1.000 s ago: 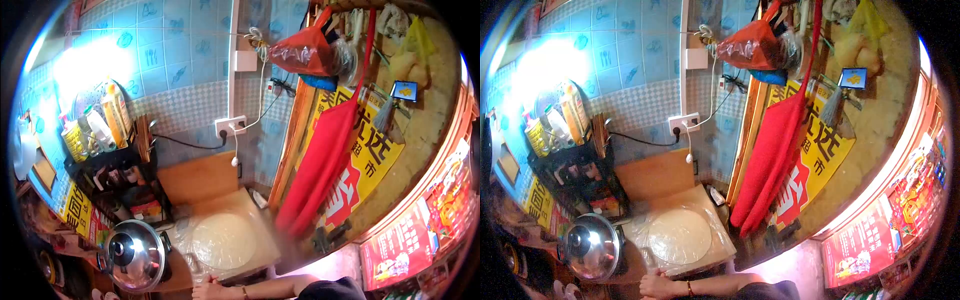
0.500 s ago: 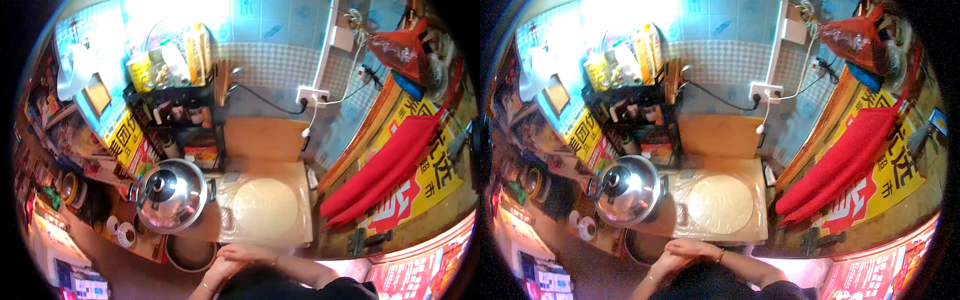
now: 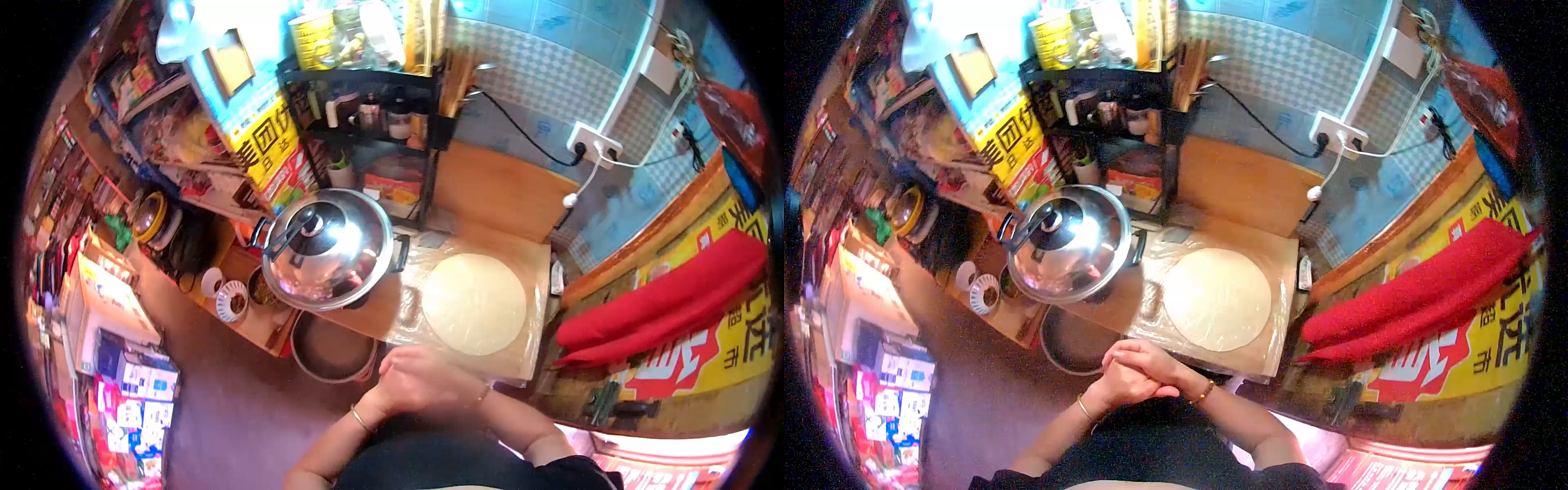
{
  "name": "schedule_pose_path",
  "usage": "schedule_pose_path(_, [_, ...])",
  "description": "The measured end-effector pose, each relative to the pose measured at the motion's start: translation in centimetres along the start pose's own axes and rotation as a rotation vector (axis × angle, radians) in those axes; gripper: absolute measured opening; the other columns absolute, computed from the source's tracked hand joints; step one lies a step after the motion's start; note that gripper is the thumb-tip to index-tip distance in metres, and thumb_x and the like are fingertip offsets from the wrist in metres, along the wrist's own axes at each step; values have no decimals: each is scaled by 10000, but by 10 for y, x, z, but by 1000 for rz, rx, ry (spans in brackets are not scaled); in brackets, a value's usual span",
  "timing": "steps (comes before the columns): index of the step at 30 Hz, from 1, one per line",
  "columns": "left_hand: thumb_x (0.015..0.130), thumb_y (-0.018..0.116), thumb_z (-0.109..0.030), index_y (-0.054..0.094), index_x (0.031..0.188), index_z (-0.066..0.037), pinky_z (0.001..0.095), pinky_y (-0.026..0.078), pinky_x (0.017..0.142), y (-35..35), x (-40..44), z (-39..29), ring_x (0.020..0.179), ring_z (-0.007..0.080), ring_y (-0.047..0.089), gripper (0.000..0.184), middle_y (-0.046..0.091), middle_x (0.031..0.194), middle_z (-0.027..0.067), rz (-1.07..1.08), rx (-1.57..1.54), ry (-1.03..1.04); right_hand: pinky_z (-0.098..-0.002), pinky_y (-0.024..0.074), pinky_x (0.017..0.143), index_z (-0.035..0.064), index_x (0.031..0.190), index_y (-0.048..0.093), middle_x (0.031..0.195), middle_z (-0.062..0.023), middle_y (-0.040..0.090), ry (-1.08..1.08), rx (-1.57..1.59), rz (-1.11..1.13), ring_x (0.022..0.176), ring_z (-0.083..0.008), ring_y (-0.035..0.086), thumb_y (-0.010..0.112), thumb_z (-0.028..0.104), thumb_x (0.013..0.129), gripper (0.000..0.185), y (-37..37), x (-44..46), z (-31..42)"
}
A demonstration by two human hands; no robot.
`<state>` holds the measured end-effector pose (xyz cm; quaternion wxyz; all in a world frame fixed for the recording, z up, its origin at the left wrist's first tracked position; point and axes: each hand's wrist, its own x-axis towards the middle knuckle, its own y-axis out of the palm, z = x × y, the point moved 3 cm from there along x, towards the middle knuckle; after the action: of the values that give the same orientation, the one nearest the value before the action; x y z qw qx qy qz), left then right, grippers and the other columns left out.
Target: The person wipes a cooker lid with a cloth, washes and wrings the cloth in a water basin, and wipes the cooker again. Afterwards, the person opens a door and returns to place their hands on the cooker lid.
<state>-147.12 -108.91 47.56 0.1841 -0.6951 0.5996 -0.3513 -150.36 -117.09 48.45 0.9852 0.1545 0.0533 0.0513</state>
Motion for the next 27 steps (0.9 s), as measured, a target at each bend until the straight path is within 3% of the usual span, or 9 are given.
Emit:
schedule_pose_path(7, [825,627,-234,642,867,-48,357,488,686,14,-19,1,776,270,619,191,641,856,128,-63,46,59,-285,438,837,-11,894,616,903,-84,623,76,122,-72,870,-147,567,483,193,899,244,9,-3,-13])
schedule_pose_path(13, [829,621,-220,640,845,-43,353,488,669,20,-38,7,755,268,619,179,640,839,128,-110,83,70,-278,440,839,-8,886,628,906,-80,637,77,-60,-24,888,-137,572,471,178,882,244,13,3,-17])
schedule_pose_path(15, [831,619,-215,639,837,-41,351,488,664,20,-45,5,747,268,620,175,640,834,128,-157,86,56,-276,443,827,2,893,630,891,-72,634,119,-157,-5,881,-133,571,470,185,892,242,15,7,-26])
schedule_pose_path(18, [842,599,-194,628,796,-35,346,486,639,-2,-44,-6,709,267,615,168,635,800,124,-331,20,3,-251,451,714,27,928,587,786,-21,600,351,-119,-213,772,-88,552,466,241,929,246,-12,17,-39])
schedule_pose_path(19, [853,580,-175,617,758,-29,341,484,616,-12,-47,-9,675,266,609,178,630,769,121,-470,-54,-40,-248,446,693,41,936,580,781,-9,597,415,-44,-276,755,-79,549,466,252,932,240,-30,23,-45])
schedule_pose_path(21, [867,541,-170,623,780,-41,348,487,624,-5,-77,6,684,270,608,176,623,748,116,-391,-63,-274,-252,431,671,68,959,567,751,15,585,173,-192,-415,737,-71,550,460,267,936,227,-73,38,-46])
schedule_pose_path(23, [891,496,-226,631,795,-50,347,490,654,12,-119,34,714,283,609,241,629,767,124,-250,8,-539,-258,421,661,84,987,549,775,11,575,40,-61,-677,743,-77,550,457,279,934,222,-111,58,-44])
schedule_pose_path(25, [873,482,-306,645,867,-69,419,476,708,36,-172,55,822,326,604,288,631,851,155,-139,183,-657,-262,412,664,97,1025,535,833,3,564,-4,-153,-855,779,-85,546,462,314,928,249,-163,84,-55])
schedule_pose_path(27, [884,464,-304,649,891,-61,426,473,711,66,-232,74,836,333,600,305,632,858,164,5,166,-900,-259,406,662,93,1030,532,883,-6,552,-36,-165,-967,808,-83,529,469,348,919,285,-191,108,-55])
